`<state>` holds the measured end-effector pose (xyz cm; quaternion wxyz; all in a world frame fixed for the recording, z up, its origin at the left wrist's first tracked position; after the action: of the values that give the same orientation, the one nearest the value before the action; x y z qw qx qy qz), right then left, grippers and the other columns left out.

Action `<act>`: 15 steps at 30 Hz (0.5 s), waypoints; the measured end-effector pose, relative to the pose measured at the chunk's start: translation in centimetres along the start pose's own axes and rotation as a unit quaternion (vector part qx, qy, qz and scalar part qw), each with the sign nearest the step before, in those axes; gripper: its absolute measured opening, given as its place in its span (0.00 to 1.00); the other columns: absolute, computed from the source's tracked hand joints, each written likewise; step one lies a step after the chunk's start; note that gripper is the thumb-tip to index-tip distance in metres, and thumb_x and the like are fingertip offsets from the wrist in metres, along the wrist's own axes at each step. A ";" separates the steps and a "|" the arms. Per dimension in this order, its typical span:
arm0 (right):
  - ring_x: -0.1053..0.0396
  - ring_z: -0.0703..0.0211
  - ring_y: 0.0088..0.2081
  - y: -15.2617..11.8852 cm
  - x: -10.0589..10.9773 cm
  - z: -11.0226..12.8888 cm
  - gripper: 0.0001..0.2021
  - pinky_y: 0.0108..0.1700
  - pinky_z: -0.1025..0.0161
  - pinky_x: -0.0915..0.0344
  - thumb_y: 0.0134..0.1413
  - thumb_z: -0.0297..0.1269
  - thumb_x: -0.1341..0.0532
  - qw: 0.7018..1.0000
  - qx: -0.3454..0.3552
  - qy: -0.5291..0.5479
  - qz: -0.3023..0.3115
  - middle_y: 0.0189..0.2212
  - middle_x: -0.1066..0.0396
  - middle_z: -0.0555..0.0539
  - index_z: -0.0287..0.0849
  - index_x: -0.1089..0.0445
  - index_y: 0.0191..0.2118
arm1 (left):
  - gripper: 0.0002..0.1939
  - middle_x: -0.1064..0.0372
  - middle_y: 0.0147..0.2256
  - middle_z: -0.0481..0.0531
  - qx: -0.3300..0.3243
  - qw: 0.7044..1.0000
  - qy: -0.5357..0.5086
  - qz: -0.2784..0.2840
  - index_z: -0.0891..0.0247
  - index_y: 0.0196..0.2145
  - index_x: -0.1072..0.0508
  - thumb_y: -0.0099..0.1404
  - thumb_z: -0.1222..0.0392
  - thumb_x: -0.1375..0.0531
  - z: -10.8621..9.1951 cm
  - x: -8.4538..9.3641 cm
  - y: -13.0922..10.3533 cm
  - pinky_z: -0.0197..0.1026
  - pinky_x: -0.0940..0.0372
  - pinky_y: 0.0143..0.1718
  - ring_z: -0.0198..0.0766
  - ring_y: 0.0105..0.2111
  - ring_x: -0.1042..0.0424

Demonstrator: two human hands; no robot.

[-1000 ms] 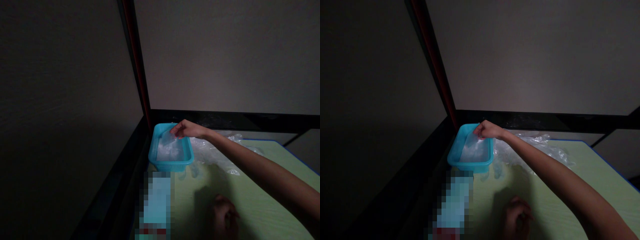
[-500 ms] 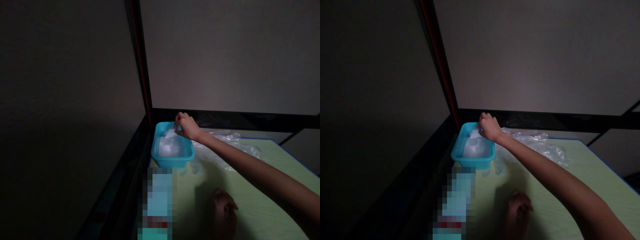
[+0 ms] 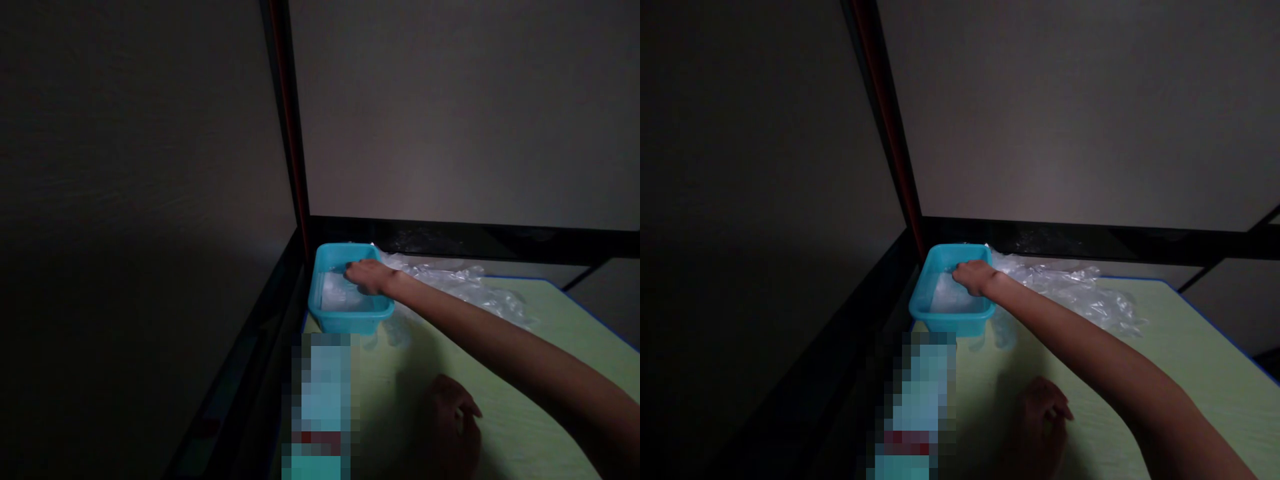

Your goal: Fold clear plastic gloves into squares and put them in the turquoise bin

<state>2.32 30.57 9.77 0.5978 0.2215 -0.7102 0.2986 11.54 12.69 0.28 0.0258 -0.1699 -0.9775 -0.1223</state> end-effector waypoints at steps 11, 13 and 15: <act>0.32 0.61 0.33 2.2 -1.4 -1.5 0.04 0.35 0.64 0.35 0.52 0.32 0.40 0.985 0.020 0.148 0.088 0.32 0.29 0.49 0.39 0.29 0.34 | 0.11 0.38 0.30 0.50 0.012 1.000 0.023 -0.006 0.63 0.24 0.38 0.45 0.77 0.50 0.1 -0.1 -0.2 0.36 0.43 0.33 0.37 0.32 0.37; 0.32 0.60 0.36 3.1 -2.4 -2.1 0.09 0.38 0.59 0.34 0.56 0.36 0.43 0.982 0.013 0.165 0.088 0.38 0.32 0.47 0.38 0.33 0.41 | 0.11 0.38 0.30 0.50 0.007 1.000 0.025 -0.016 0.63 0.24 0.38 0.45 0.77 0.50 0.2 0.0 -0.2 0.36 0.43 0.33 0.36 0.32 0.37; 0.33 0.58 0.40 4.1 -3.1 -2.6 0.13 0.40 0.56 0.34 0.58 0.39 0.45 0.980 0.008 0.189 0.065 0.44 0.35 0.45 0.40 0.36 0.46 | 0.12 0.38 0.30 0.49 -0.003 0.999 0.025 -0.026 0.62 0.24 0.38 0.45 0.77 0.50 0.2 0.1 -0.3 0.35 0.43 0.32 0.36 0.32 0.37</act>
<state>1.98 35.19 6.33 0.6989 0.1193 -0.5944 0.3794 11.31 12.50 0.01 0.0462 -0.1418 -0.9802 -0.1303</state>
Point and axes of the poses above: each hand's wrist, its own y-axis towards the middle knuckle, its own x-axis out of the back of the hand, z = x × y, the point moved 8 cm from there along y, towards the middle knuckle
